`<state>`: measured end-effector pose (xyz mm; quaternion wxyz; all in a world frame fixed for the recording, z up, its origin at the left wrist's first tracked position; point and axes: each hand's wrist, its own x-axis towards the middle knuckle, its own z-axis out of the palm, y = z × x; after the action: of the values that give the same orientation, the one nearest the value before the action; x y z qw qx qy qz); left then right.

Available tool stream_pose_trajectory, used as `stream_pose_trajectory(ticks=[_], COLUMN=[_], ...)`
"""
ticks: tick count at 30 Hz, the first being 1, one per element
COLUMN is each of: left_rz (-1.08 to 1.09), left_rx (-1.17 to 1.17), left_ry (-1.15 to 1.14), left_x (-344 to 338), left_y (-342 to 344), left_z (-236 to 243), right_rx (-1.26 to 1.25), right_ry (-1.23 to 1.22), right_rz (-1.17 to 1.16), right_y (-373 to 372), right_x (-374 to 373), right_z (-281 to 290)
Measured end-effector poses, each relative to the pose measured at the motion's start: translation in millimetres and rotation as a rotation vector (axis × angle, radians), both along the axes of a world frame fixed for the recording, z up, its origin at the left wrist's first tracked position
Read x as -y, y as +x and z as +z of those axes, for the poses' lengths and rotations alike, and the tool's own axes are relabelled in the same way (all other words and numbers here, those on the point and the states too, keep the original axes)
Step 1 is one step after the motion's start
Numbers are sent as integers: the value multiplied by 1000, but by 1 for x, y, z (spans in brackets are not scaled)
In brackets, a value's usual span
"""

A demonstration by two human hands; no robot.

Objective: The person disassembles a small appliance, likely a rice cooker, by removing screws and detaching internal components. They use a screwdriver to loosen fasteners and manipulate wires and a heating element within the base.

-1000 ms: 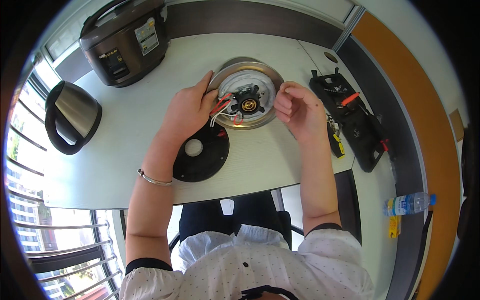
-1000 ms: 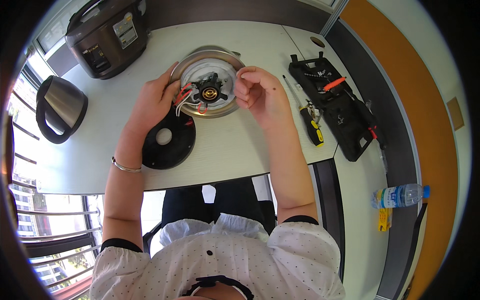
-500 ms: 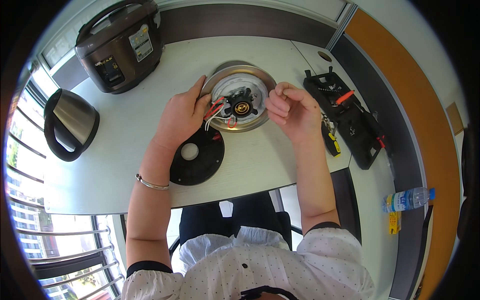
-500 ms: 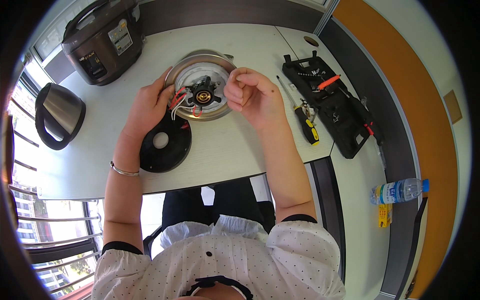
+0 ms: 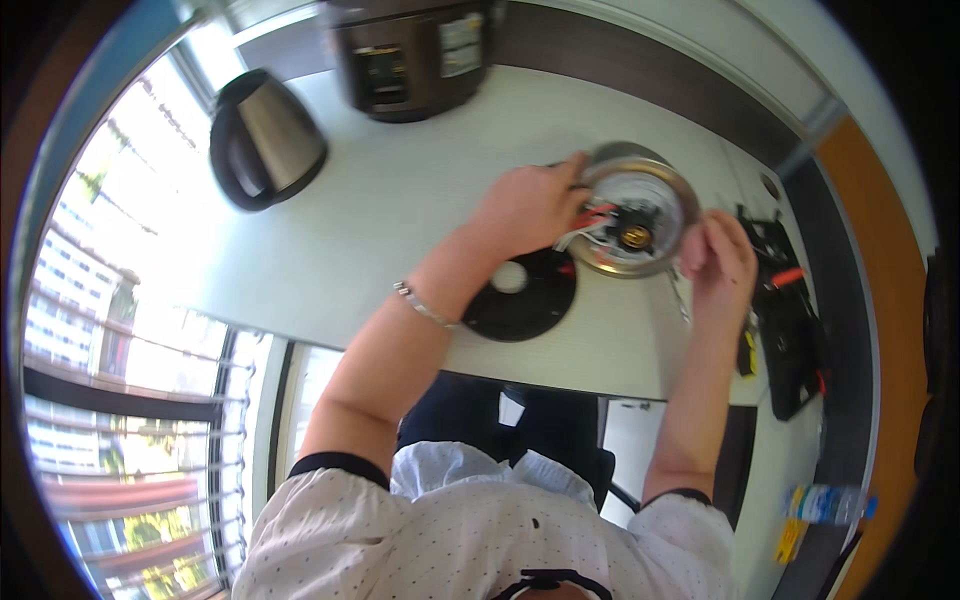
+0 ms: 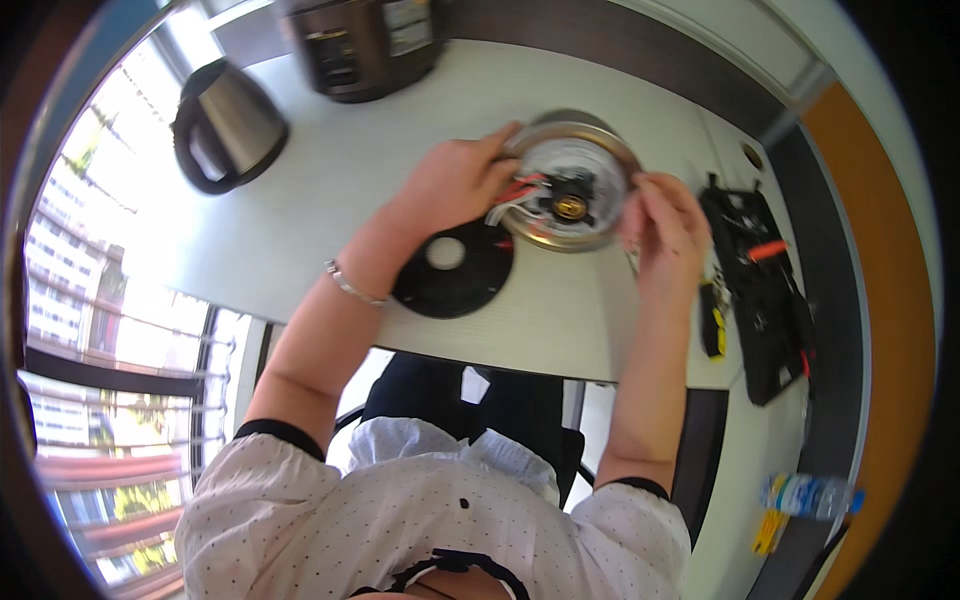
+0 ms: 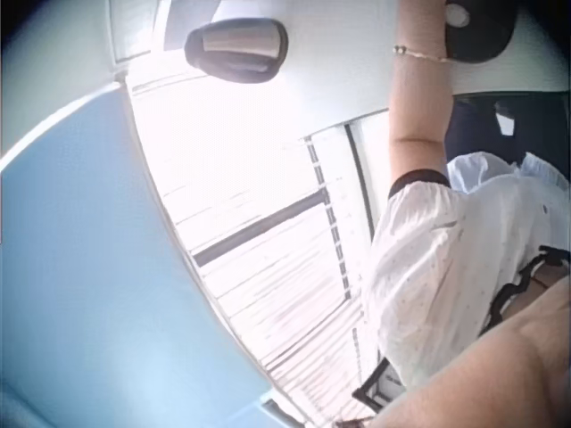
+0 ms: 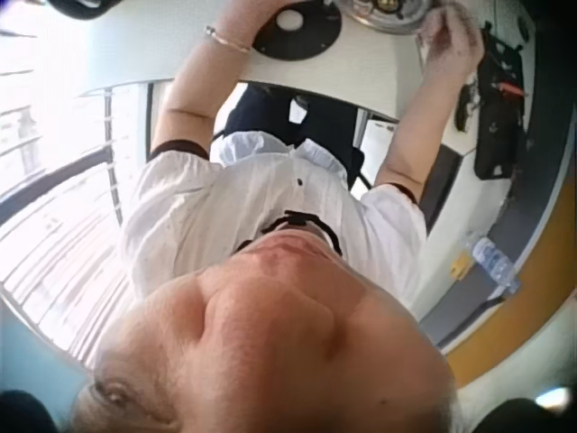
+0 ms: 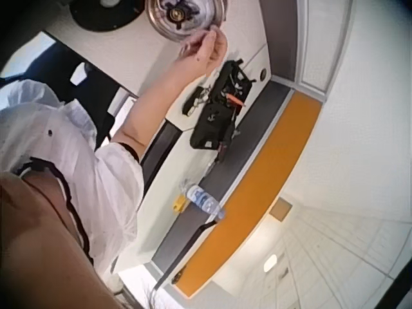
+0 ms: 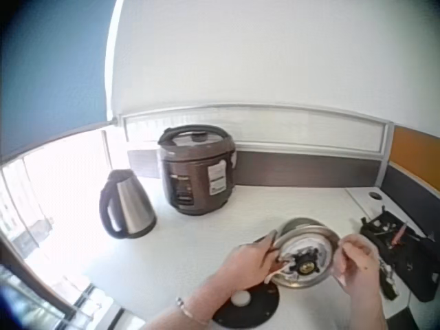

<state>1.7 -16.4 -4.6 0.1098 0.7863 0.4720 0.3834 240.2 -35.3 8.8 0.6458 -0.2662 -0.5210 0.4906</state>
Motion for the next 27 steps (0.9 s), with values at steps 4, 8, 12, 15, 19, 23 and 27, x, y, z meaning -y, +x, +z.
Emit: stream_pose_trajectory(ticks=[4,8,12,15,19,23,27], left_rz=[8,7,9,12,0,16,-17], left_rx=[4,-2,-19,-24,2,-27,-26], left_ry=[-40,-63,-54,-63,-41,-63,-79], left_x=[0,3,2,0,-2,3,1], left_y=[1,-3,-3,0,-1,-2,-4], left_z=[0,4,4,4,0,4,6], right_rx=[40,119,213,266,389,350,325], right_ry=[75,161,259,309,328,362,323], right_rz=[-193,-371,-573,-600,-673,-699,-812], right_y=[3,0,1,7,10,15,28], right_x=[-4,-6,-12,-16,-28,-36,-46], right_z=[-6,-7,-13,-22,-35,-41,-43])
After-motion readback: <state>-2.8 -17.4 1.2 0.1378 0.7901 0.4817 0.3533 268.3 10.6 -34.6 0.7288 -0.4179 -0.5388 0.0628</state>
